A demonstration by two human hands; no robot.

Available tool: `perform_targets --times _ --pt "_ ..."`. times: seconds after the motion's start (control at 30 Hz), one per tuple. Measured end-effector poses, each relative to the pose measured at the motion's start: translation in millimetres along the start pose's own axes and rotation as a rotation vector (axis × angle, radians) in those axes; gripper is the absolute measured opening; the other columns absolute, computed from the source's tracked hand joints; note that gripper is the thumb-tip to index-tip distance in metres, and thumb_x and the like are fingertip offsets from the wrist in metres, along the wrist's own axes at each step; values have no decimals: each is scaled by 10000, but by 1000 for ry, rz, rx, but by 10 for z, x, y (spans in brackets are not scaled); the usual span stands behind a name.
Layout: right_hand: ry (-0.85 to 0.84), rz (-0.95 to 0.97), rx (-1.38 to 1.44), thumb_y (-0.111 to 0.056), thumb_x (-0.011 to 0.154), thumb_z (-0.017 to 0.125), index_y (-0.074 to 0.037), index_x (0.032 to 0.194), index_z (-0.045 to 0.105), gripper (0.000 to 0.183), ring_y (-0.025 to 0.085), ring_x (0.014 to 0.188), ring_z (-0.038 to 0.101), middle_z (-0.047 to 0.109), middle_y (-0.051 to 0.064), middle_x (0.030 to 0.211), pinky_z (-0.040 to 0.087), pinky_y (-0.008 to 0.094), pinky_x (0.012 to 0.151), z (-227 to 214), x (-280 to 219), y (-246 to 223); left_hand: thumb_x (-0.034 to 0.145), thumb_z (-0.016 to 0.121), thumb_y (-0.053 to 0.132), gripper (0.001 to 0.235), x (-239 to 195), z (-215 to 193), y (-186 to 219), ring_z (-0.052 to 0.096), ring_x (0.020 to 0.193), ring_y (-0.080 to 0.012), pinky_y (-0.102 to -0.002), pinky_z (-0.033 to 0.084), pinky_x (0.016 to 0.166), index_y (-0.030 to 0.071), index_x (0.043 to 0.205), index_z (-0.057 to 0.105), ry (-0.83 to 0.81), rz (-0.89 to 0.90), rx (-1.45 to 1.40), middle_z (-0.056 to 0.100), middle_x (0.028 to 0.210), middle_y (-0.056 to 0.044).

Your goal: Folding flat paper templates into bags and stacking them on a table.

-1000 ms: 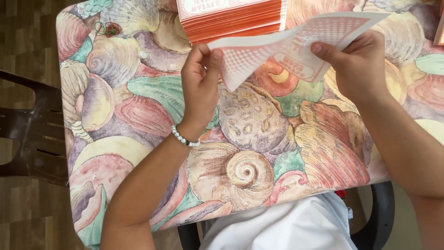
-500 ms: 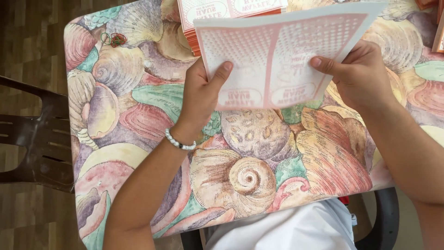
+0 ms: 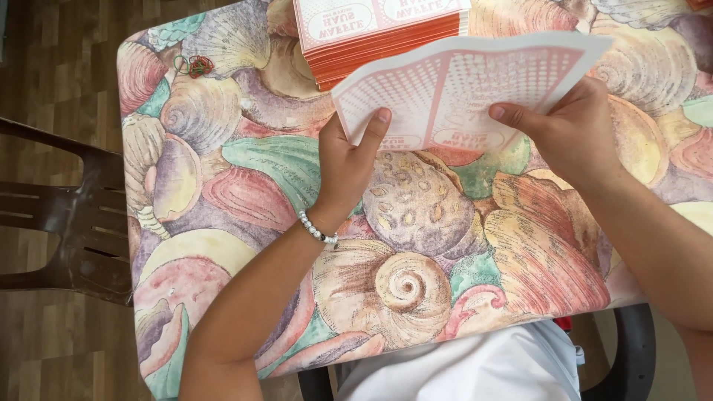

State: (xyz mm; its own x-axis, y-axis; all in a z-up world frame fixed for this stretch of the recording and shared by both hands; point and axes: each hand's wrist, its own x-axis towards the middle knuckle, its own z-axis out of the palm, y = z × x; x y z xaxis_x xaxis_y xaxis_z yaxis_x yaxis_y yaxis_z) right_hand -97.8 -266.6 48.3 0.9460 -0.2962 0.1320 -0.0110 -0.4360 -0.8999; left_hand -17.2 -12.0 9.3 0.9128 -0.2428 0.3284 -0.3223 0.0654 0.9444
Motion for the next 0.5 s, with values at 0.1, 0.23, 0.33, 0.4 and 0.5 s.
perform_targets --times 0.1,0.23,0.33,0.4,0.5 --pt "-5 -9 78 -162 857 846 -45 1220 673 418 212 1184 703 714 94 1258 626 357 1004 23 -3 -23 957 689 370 381 31 -13 -51 700 1133 -193 -335 596 970 99 1224 670 -19 -29 -38 736 1172 -45" --pt "-19 -42 110 -133 900 825 -27 1222 665 375 210 1184 699 709 97 1247 633 354 1000 25 22 72 953 671 391 376 48 -6 -48 705 1111 -201 -336 599 939 79 1159 707 -19 -50 -15 749 1137 -55" --pt "13 -26 68 -129 907 838 -41 1192 693 332 184 1149 704 722 83 1228 626 334 976 21 15 76 968 662 371 338 59 -16 -91 707 1081 -187 -325 609 903 83 1135 718 -32 -44 -34 753 1115 -40" --pt "-12 -26 97 -134 878 846 -29 1217 660 401 203 1172 701 713 93 1234 632 353 992 19 16 31 971 679 359 323 63 -26 -102 709 1099 -185 -326 610 928 95 1153 717 -47 -26 -71 752 1126 -31" --pt "-17 -12 75 -123 882 836 -37 1209 673 376 219 1166 708 715 99 1250 634 369 1003 25 19 25 970 699 338 296 57 -31 -71 709 1123 -200 -355 603 988 126 1175 696 -74 3 -68 744 1144 -35"
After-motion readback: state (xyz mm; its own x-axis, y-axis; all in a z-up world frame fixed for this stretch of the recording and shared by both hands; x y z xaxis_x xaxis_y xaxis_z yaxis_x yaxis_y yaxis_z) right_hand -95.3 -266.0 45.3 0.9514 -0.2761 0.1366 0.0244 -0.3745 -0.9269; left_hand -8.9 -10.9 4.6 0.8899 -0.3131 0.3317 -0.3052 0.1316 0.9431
